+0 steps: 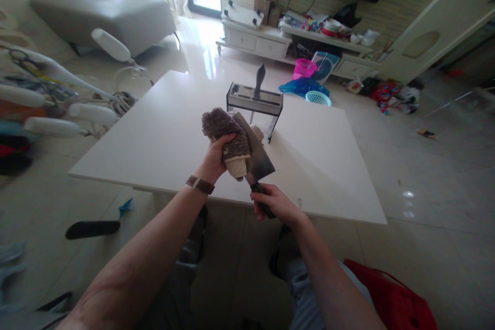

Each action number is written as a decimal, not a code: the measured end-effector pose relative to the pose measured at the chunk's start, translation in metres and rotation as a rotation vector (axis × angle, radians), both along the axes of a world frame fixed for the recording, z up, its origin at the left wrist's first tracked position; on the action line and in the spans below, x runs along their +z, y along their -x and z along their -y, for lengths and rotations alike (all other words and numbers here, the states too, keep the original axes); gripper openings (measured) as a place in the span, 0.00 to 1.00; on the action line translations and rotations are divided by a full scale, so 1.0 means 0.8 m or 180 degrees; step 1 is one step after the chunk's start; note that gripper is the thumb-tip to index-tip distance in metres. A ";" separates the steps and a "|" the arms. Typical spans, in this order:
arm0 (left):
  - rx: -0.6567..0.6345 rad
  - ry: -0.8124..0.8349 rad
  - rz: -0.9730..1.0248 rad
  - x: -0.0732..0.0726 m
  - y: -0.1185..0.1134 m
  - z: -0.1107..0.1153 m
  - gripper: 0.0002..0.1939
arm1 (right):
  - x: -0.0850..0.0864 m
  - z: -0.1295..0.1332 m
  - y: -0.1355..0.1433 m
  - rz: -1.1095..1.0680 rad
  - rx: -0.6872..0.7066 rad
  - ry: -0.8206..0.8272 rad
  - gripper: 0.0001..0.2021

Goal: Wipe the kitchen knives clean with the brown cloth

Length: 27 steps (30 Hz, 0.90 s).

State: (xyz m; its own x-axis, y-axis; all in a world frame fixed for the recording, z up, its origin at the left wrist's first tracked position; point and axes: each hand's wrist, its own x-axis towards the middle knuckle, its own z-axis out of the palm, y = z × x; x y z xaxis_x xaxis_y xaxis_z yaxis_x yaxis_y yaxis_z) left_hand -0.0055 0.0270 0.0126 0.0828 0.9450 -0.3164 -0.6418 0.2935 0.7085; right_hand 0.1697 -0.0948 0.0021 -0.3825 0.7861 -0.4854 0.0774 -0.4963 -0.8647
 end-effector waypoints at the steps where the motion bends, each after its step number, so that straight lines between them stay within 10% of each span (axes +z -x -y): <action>1: -0.0029 -0.0025 0.0068 0.002 0.005 -0.003 0.20 | 0.002 0.000 -0.002 -0.0018 -0.0052 0.0027 0.13; 11: 0.0841 -0.0422 0.0923 0.012 0.084 -0.031 0.15 | -0.021 0.006 -0.035 0.0861 -0.0410 -0.0443 0.11; 16: 0.0950 -0.0480 0.1019 0.009 0.082 -0.021 0.18 | -0.060 -0.002 -0.068 0.2819 -0.1130 -0.1103 0.06; 27: 0.0597 -0.0728 0.1261 0.018 0.071 -0.009 0.32 | -0.071 -0.005 -0.094 0.4476 -0.0624 -0.0605 0.15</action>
State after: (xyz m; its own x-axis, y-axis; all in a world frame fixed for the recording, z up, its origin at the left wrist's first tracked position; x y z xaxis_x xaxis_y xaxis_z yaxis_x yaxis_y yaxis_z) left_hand -0.0620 0.0341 0.0269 -0.0233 0.9967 -0.0778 -0.9018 0.0127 0.4320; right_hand 0.2449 -0.0910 -0.0544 0.4392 0.8639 -0.2463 0.8546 -0.4864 -0.1820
